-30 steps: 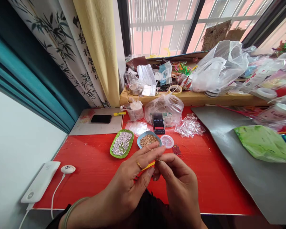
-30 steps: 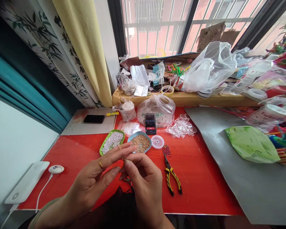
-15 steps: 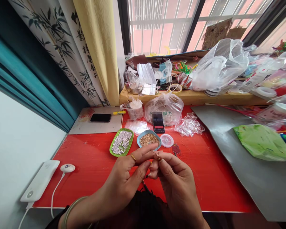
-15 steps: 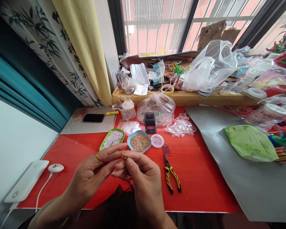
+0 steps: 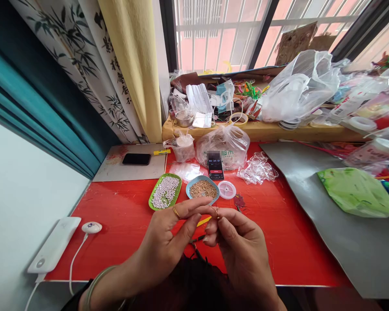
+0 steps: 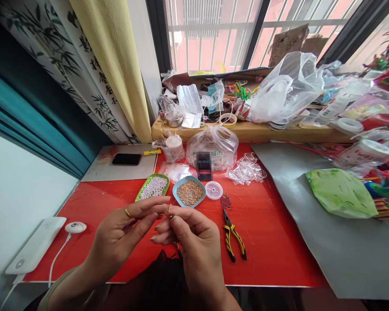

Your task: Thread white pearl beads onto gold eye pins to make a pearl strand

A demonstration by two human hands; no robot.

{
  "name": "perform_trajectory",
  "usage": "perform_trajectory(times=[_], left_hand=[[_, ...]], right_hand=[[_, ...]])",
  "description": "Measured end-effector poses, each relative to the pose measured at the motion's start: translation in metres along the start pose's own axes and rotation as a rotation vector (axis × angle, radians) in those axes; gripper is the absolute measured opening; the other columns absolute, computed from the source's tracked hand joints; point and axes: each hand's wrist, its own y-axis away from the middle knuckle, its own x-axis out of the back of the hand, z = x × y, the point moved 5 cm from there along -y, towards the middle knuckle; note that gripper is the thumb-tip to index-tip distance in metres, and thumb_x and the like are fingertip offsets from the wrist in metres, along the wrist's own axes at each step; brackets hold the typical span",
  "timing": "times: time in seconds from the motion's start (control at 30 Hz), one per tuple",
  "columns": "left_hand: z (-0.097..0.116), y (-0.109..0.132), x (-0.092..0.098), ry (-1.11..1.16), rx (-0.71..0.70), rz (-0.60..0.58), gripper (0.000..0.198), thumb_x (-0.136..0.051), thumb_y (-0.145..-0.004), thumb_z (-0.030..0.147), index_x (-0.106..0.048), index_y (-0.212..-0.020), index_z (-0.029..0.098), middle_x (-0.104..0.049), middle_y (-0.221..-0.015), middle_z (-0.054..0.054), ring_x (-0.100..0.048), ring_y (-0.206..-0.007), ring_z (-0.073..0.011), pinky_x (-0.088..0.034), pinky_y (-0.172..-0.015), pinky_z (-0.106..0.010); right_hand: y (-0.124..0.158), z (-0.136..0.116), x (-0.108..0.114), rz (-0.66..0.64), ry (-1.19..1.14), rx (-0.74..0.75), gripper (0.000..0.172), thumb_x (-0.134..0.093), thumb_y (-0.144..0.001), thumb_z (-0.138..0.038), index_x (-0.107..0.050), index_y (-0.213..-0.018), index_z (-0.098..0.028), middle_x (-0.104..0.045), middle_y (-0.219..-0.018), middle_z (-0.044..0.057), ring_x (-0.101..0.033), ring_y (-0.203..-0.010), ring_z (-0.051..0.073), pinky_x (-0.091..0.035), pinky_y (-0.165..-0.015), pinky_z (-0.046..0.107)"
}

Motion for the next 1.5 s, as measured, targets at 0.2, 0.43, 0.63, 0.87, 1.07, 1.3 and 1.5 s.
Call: perform_trajectory(times=[0.2, 0.43, 0.63, 0.87, 1.07, 1.3, 1.5], left_hand=[[-0.060, -0.031, 0.014, -0.135, 0.154, 0.058, 0.024, -0.049, -0.088, 0.021, -0.064, -0.107, 0.019, -0.074, -0.099, -0.004, -0.066, -0.094, -0.0155, -0.051, -0.086, -0.027], [-0.101, -0.041, 0.006, -0.213, 0.190, -0.077, 0.025, -0.050, -0.087, 0.026, -0.065, -0.105, 0.016, -0.073, -0.099, -0.007, -0.066, -0.094, -0.0190, -0.052, -0.085, -0.030], [-0.148, -0.063, -0.006, -0.460, 0.258, -0.159, 0.020, -0.051, -0.090, 0.025, -0.063, -0.103, 0.015, -0.068, -0.102, -0.007, -0.064, -0.093, -0.0196, -0.050, -0.085, -0.041], [-0.216, -0.084, -0.039, -0.749, 0.363, -0.322, 0.026, -0.053, -0.089, 0.028, -0.056, -0.112, 0.017, -0.059, -0.115, -0.009, -0.060, -0.096, -0.0212, -0.051, -0.081, -0.042], [-0.228, -0.097, -0.049, -0.887, 0.366, -0.395, 0.031, -0.055, -0.088, 0.028, -0.054, -0.116, 0.016, -0.057, -0.117, -0.009, -0.060, -0.097, -0.0224, -0.051, -0.080, -0.043], [-0.234, -0.098, -0.066, -0.915, 0.248, -0.542, 0.028, -0.054, -0.089, 0.028, -0.055, -0.114, 0.017, -0.057, -0.118, -0.009, -0.059, -0.099, -0.0222, -0.050, -0.083, -0.043], [-0.245, -0.092, -0.077, -0.898, 0.215, -0.661, 0.027, -0.054, -0.088, 0.028, -0.056, -0.113, 0.017, -0.058, -0.117, -0.009, -0.059, -0.099, -0.0221, -0.050, -0.083, -0.043]], right_hand=[[0.003, -0.013, 0.018, 0.137, 0.139, 0.155, 0.003, -0.072, -0.074, -0.023, -0.074, -0.076, -0.023, -0.072, -0.062, -0.002, -0.066, -0.051, 0.008, -0.055, -0.052, 0.013], [0.006, -0.014, 0.043, 0.166, 0.276, 0.154, 0.005, -0.071, -0.074, -0.025, -0.073, -0.078, -0.023, -0.068, -0.061, -0.001, -0.062, -0.052, 0.009, -0.056, -0.052, 0.021], [0.009, -0.016, 0.052, 0.215, 0.264, 0.130, 0.005, -0.072, -0.073, -0.028, -0.072, -0.075, -0.023, -0.065, -0.057, -0.002, -0.056, -0.045, 0.008, -0.049, -0.046, 0.019], [0.014, -0.019, 0.061, 0.257, 0.246, 0.084, 0.007, -0.074, -0.070, -0.029, -0.071, -0.070, -0.022, -0.063, -0.054, -0.002, -0.052, -0.044, 0.007, -0.044, -0.044, 0.019], [0.018, -0.019, 0.069, 0.404, 0.267, 0.040, 0.014, -0.076, -0.064, -0.031, -0.069, -0.066, -0.020, -0.060, -0.052, -0.003, -0.049, -0.043, 0.007, -0.040, -0.046, 0.019], [0.016, -0.019, 0.081, 0.425, 0.313, 0.018, 0.017, -0.077, -0.063, -0.034, -0.069, -0.066, -0.020, -0.061, -0.052, -0.002, -0.050, -0.044, 0.009, -0.041, -0.046, 0.022], [0.016, -0.018, 0.083, 0.481, 0.330, -0.004, 0.018, -0.077, -0.062, -0.034, -0.068, -0.064, -0.020, -0.060, -0.051, -0.003, -0.049, -0.043, 0.009, -0.040, -0.047, 0.022]])
